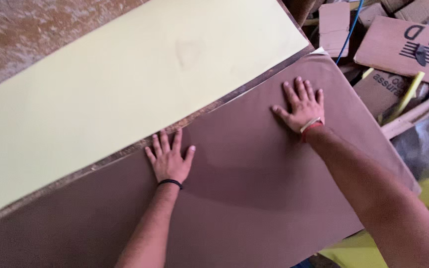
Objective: The person spreads a beige fabric over a brown foam sheet on the workbench, smooths the fabric flat with both hands, and uses a long knife to cut the foam sheet into sections, repositioning the fabric and foam pieces between cuts.
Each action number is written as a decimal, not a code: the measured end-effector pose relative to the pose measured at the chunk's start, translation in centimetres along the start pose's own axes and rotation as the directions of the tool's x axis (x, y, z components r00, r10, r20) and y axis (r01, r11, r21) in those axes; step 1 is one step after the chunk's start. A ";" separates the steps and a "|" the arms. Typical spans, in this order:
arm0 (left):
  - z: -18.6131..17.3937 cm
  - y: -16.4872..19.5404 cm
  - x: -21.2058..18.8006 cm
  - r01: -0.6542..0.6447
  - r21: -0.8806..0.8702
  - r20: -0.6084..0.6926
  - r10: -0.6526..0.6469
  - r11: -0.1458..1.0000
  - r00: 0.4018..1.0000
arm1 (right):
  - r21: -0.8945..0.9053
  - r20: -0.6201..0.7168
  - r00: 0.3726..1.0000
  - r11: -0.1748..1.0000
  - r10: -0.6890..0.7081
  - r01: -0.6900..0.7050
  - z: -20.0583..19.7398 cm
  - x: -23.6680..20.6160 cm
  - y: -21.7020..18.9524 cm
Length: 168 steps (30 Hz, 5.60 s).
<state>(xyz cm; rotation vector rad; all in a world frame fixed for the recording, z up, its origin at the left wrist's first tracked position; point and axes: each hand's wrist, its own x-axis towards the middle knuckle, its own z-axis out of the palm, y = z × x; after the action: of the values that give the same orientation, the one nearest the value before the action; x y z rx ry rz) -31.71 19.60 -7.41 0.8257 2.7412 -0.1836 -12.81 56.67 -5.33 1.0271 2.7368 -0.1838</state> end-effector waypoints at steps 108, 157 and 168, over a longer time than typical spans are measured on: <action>2.7 -108.7 -11.1 0.319 -0.745 -0.134 -0.599 0.586 0.789 | 0.139 0.430 0.900 0.979 0.076 -0.149 15.9 -50.8 -102.5; -2.4 -90.1 -49.7 0.446 -0.755 0.258 -0.408 0.481 0.876 | 0.892 0.393 0.915 0.280 -0.093 -0.355 15.7 -71.8 -76.4; -4.8 -60.5 -35.9 -0.422 -0.872 -0.463 -0.133 0.249 0.877 | 0.985 -0.080 0.972 -0.133 0.222 0.111 6.4 -68.2 -81.4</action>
<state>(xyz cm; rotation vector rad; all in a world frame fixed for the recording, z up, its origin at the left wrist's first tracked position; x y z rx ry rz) -37.73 -48.42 10.28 0.7200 2.2882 1.8220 -15.63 -48.79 8.32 1.3791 2.1623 -2.7183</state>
